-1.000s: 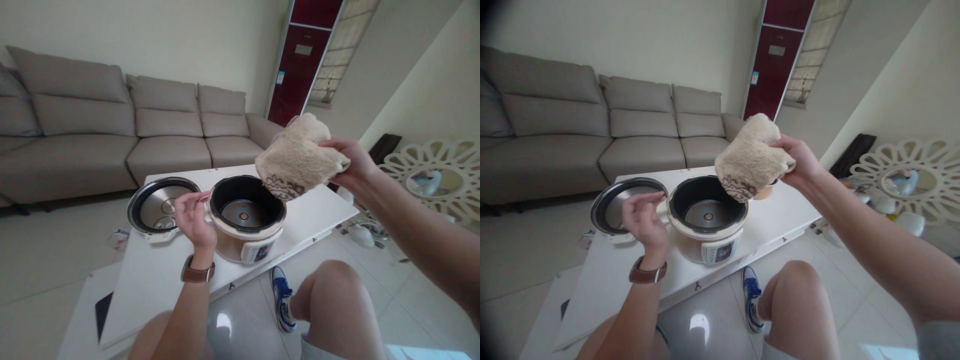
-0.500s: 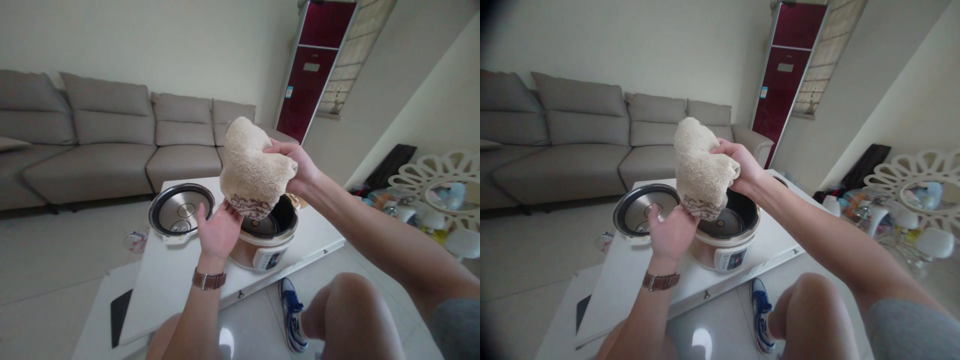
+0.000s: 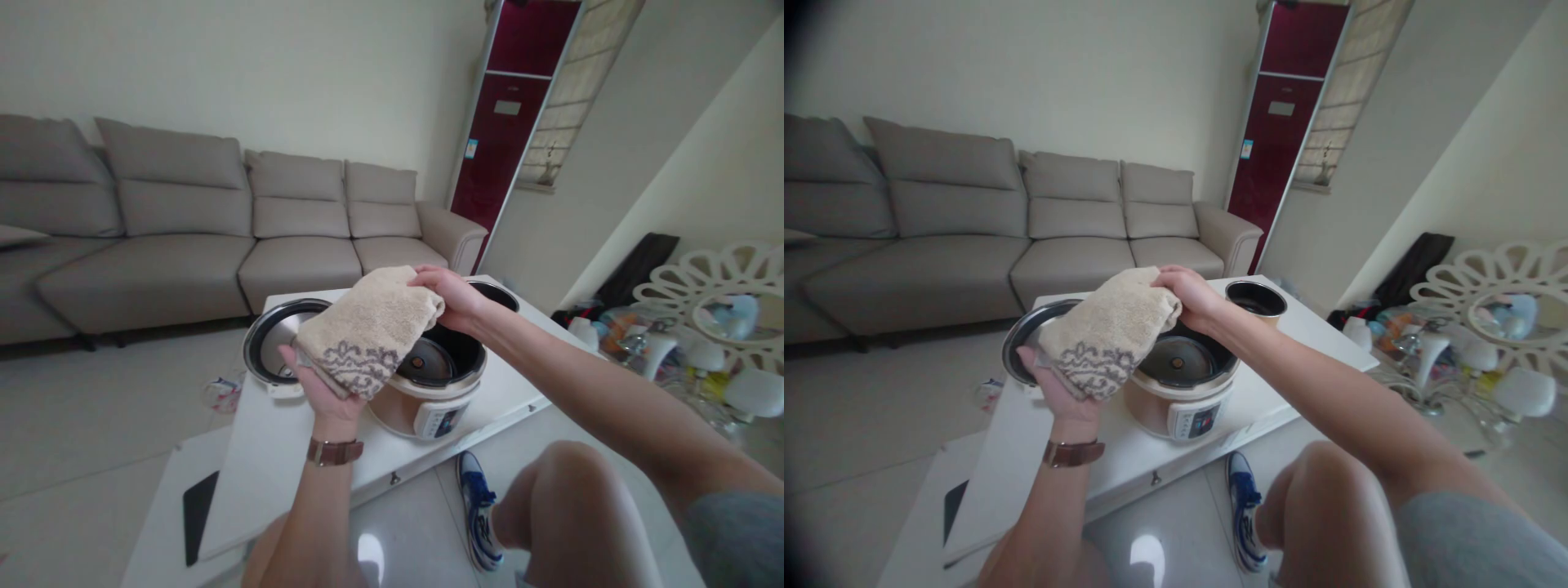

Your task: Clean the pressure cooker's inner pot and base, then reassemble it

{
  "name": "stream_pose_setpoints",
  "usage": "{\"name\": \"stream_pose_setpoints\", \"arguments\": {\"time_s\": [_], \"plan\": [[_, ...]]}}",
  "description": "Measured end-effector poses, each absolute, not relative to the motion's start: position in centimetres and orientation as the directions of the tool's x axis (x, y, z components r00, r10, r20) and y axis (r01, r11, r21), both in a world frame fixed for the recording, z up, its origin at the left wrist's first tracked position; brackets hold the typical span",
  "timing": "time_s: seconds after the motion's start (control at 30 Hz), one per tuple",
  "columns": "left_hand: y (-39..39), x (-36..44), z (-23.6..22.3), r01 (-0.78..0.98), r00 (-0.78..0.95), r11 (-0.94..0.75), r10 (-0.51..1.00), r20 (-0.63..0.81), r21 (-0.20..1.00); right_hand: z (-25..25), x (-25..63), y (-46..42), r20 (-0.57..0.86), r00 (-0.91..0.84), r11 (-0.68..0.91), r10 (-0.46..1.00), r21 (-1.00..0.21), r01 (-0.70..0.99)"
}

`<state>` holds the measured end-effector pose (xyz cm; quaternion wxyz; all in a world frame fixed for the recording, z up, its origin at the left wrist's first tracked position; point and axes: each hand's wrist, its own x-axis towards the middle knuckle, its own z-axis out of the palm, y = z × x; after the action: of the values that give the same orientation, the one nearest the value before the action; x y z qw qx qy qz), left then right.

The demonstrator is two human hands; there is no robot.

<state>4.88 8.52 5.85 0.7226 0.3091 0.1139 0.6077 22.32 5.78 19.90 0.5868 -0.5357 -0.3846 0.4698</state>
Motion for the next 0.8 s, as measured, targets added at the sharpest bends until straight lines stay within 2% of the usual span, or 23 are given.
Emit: {"name": "stream_pose_setpoints", "arguments": {"time_s": [0.1,0.2,0.3,0.37,0.47,0.57,0.7,0.8], "plan": [[8.5,5.2,6.2,-0.806,0.238,0.119,0.962,0.133,0.58,19.3,24.2,5.2,-0.012,0.29,0.009,0.957,-0.997,-0.071],[8.5,5.5,6.3,-0.784,0.231,0.155,0.972,0.051,0.601,19.0,27.9,3.9,0.112,0.367,0.098,0.924,-0.994,0.056],[8.8,5.4,6.3,-0.769,0.187,0.161,0.982,-0.022,0.618,17.2,33.3,1.9,0.273,0.55,0.174,0.789,-0.959,0.226],[9.1,5.4,6.4,-0.759,0.165,0.153,0.986,-0.04,0.633,14.4,36.7,0.4,0.294,0.674,0.135,0.677,-0.951,0.279],[9.3,6.0,6.9,-0.739,0.148,0.118,0.989,-0.011,0.663,8.7,40.4,-1.5,0.24,0.787,0.049,0.568,-0.965,0.259],[9.3,7.6,7.9,-0.714,0.139,0.083,0.99,0.025,0.695,3.7,41.8,-2.7,0.104,0.844,-0.028,0.526,-0.99,0.14],[9.6,10.5,9.5,-0.605,0.145,-0.011,0.982,0.124,0.796,0.9,42.0,-3.3,0.06,0.75,-0.035,0.659,-0.993,0.11],[9.7,13.0,10.5,-0.309,0.279,-0.171,0.924,0.261,0.936,0.8,41.8,-3.4,0.029,0.684,-0.022,0.728,-0.998,0.066]]}}
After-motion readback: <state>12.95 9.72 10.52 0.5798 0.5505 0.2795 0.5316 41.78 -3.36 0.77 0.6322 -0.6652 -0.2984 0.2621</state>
